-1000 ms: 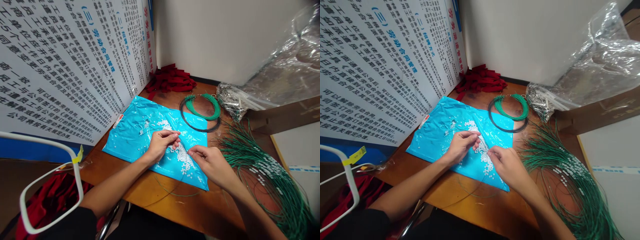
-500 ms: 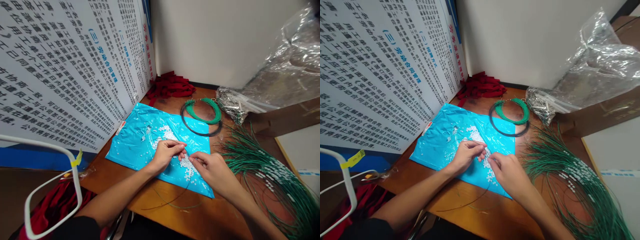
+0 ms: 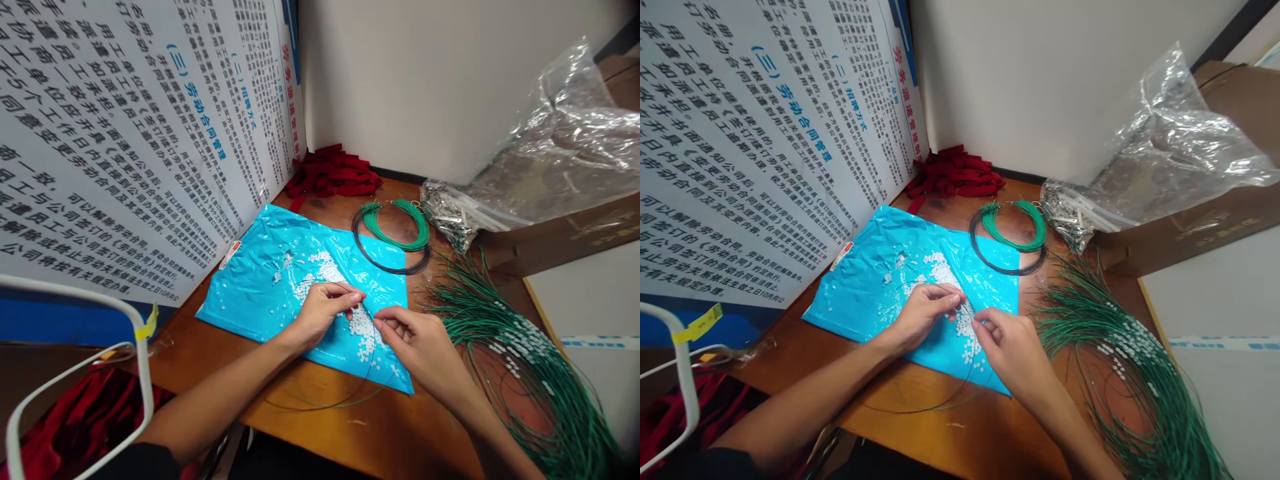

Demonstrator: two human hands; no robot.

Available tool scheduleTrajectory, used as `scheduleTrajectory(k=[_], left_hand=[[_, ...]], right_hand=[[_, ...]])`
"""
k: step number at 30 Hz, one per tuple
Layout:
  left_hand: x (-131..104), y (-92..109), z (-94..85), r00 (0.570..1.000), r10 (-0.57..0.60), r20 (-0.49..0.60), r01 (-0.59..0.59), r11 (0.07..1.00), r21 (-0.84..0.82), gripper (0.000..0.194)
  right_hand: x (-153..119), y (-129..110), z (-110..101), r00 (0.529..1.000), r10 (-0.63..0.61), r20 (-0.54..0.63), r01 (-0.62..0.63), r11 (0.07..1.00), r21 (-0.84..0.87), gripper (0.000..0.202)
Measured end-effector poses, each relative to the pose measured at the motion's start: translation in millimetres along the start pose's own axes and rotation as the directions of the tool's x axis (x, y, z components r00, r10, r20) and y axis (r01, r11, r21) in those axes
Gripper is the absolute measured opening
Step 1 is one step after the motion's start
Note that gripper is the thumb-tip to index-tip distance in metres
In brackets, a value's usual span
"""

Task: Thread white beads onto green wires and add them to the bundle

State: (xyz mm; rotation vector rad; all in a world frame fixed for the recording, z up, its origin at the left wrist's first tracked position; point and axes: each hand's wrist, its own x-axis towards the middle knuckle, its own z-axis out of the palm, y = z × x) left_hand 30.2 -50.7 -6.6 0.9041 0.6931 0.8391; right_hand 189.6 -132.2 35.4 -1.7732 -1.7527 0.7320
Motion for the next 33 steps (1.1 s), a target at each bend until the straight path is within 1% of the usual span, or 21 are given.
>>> scheduleTrajectory(k=[2,8,11,14,17,19,22,25,27,29,31,33], left_hand=[[0.0,0.2,0.0,1.000,-0.006,0.011,0.007,1.000,-0.027,0.021],[-2.6,1.7,3.1,0.995,-0.089,0.048,0.093,0.992,-0.090,0.023],[-3.4,1.3,4.2,0.994,-0.096,0.051,0.101,0.990,-0.097,0.023],[-3.6,1.0,4.1,0.994,-0.096,0.044,0.099,0.991,-0.091,0.023],[-3.7,1.9,3.8,0.997,-0.065,0.050,0.067,0.997,-0.036,0.022],[-4.0,2.9,3.8,0.997,-0.036,0.066,0.035,0.999,0.022,0.023],[-5.2,3.3,4.7,0.994,-0.016,0.112,0.004,0.994,0.108,0.025],[-7.5,0.8,6.7,0.988,-0.023,0.156,-0.004,0.984,0.176,0.027],[-9.6,-2.0,8.9,0.984,-0.047,0.171,0.012,0.979,0.202,0.029],[-11.6,-4.7,11.5,0.978,-0.076,0.193,0.035,0.977,0.209,0.032],[-13.3,-7.3,13.9,0.968,-0.096,0.233,0.049,0.979,0.199,0.033],[-14.5,-9.4,15.3,0.956,-0.109,0.272,0.058,0.980,0.188,0.034]], right_hand=[[-3.0,2.3,-0.5,1.000,0.015,-0.004,-0.015,0.999,0.032,0.020],[-6.3,4.8,0.9,1.000,0.026,0.003,-0.026,0.999,0.041,0.020],[-5.9,3.8,3.6,1.000,0.021,0.000,-0.021,0.999,0.038,0.020],[-5.6,4.0,4.4,1.000,-0.008,-0.020,0.008,1.000,-0.012,0.019],[-5.0,3.0,0.9,0.996,-0.069,-0.063,0.063,0.993,-0.098,0.016],[-3.1,-0.1,-3.1,0.990,-0.104,-0.094,0.092,0.989,-0.119,0.015],[5.1,-8.3,-7.7,0.980,-0.151,-0.128,0.140,0.986,-0.086,0.014],[20.7,-17.5,-6.9,0.970,-0.204,-0.130,0.198,0.979,-0.057,0.013],[33.2,-23.6,-4.0,0.972,-0.219,-0.090,0.213,0.975,-0.067,0.013],[44.6,-30.2,-0.7,0.977,-0.215,0.015,0.215,0.975,-0.061,0.014],[52.9,-37.1,1.9,0.967,-0.214,0.137,0.219,0.975,-0.023,0.018],[57.6,-42.8,4.0,0.956,-0.212,0.202,0.212,0.977,0.021,0.022]])
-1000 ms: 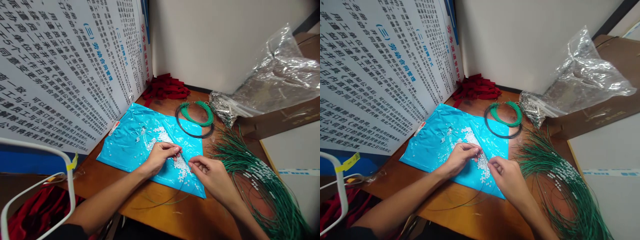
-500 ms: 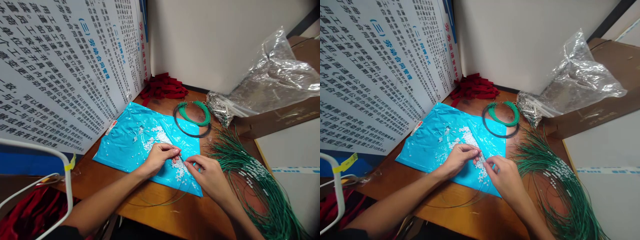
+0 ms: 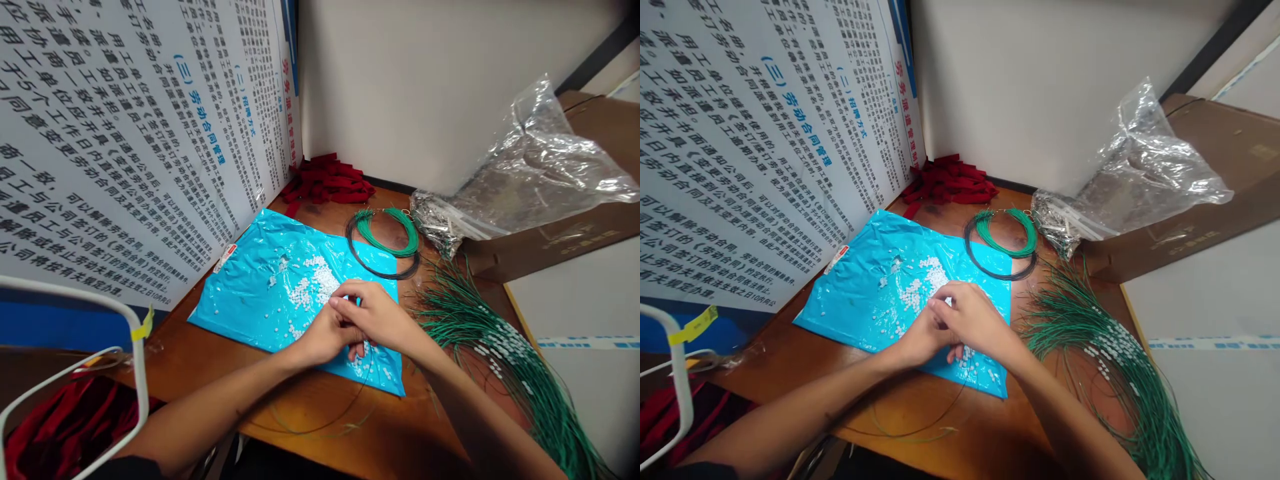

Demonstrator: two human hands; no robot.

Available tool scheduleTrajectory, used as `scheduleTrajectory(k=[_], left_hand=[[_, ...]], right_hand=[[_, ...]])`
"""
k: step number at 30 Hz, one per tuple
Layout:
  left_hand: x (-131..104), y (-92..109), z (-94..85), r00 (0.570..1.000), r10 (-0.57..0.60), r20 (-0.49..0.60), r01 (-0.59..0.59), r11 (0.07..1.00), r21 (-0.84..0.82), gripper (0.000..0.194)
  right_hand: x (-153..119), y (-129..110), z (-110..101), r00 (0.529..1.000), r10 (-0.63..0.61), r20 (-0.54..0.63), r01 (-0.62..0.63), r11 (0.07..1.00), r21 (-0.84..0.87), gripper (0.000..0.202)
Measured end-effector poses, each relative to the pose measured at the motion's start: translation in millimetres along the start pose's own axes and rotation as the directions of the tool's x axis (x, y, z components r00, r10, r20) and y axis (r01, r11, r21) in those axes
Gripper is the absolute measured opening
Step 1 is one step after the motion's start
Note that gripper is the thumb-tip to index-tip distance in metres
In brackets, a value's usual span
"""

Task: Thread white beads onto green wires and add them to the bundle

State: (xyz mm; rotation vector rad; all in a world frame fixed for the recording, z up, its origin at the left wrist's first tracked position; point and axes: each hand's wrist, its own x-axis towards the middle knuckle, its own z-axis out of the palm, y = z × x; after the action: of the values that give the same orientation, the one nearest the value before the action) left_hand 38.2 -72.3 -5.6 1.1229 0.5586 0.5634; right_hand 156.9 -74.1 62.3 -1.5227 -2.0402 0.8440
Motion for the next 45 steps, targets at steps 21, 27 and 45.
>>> scheduleTrajectory(k=[21,27,45], left_hand=[[-7.3,-3.2,6.8,0.992,-0.108,0.063,0.108,0.994,-0.003,0.028],[-6.5,-6.6,8.5,0.990,-0.122,0.070,0.124,0.992,-0.020,0.028],[-5.6,-11.9,7.2,0.987,-0.136,0.087,0.133,0.990,0.038,0.025]], right_hand=[[-4.6,-0.9,7.7,0.970,0.243,-0.022,-0.211,0.883,0.420,0.020],[-7.7,-0.5,7.6,0.967,0.243,-0.082,-0.178,0.866,0.468,0.019],[-8.7,-5.2,10.5,0.953,0.267,-0.144,-0.166,0.857,0.487,0.020]])
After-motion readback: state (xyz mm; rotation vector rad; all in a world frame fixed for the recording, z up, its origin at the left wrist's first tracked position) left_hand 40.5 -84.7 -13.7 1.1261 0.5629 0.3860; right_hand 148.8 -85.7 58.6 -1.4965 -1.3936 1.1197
